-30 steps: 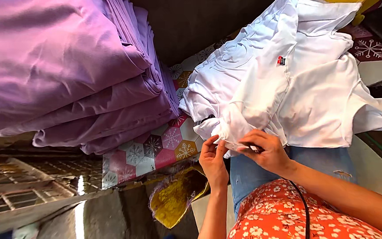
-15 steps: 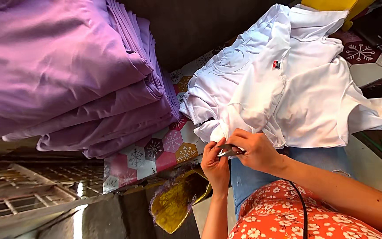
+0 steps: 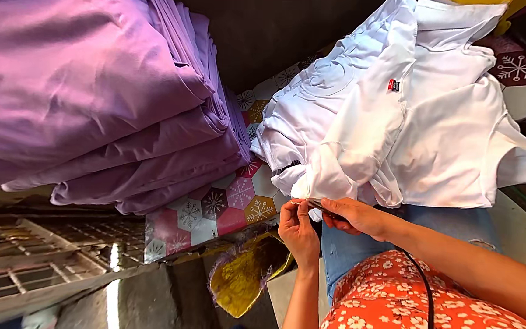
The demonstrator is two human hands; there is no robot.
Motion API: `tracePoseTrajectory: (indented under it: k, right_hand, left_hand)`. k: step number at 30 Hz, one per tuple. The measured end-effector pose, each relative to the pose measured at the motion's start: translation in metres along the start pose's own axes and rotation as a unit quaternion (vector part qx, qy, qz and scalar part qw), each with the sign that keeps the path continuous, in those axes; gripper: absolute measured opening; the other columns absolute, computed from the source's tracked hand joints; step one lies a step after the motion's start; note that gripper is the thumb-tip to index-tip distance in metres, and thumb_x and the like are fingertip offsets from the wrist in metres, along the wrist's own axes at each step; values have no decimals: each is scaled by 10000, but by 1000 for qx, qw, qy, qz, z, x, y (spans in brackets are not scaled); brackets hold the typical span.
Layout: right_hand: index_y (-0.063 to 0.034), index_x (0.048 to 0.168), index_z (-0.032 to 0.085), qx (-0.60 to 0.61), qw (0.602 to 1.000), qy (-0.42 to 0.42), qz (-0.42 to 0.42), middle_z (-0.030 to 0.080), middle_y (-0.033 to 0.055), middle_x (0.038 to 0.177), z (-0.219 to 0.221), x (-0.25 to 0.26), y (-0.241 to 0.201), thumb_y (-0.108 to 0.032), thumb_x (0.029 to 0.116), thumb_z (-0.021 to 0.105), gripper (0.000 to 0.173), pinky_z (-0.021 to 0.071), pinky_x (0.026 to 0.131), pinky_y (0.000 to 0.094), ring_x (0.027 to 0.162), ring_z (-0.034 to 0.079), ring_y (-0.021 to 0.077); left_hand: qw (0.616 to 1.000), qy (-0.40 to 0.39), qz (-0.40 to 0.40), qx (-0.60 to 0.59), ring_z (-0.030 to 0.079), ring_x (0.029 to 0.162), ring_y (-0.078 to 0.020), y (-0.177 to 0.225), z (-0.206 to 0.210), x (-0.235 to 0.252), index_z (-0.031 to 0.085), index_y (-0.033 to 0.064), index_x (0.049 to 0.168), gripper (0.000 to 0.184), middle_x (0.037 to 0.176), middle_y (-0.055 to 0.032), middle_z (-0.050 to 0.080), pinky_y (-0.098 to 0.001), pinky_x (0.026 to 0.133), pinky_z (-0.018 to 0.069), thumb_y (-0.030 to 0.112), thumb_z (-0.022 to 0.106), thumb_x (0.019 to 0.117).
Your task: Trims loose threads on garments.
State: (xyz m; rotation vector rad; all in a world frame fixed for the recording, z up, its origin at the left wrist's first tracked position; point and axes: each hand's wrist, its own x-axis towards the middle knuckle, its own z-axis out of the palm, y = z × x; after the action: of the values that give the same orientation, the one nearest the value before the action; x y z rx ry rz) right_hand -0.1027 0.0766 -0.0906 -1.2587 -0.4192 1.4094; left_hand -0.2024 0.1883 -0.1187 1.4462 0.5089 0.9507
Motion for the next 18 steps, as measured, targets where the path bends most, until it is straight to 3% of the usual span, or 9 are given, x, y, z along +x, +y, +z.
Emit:
tracePoseTrajectory:
  k: [5,18]
  right_hand:
    - [-161,839,541,70,996,-34,37,372,-108,543,-2,1,-6,-450,1120,278,482,234,388,127,398,284,-35]
    - [-164,796,541,69,996,-27,48,347,-110,521,-5,4,-14,-435,1118,326,473,221,380,128,387,272,-38]
  left_hand:
    - [1000,-5,19,7,693,830,-12,0,2,0,604,15,1001,117,870,66,695,-216,812,601,-65,521,979]
    - [1000,-18,7,10,686,848,-2,3,3,-4,598,23,999,126,888,74,686,-208,822,596,-71,518,976]
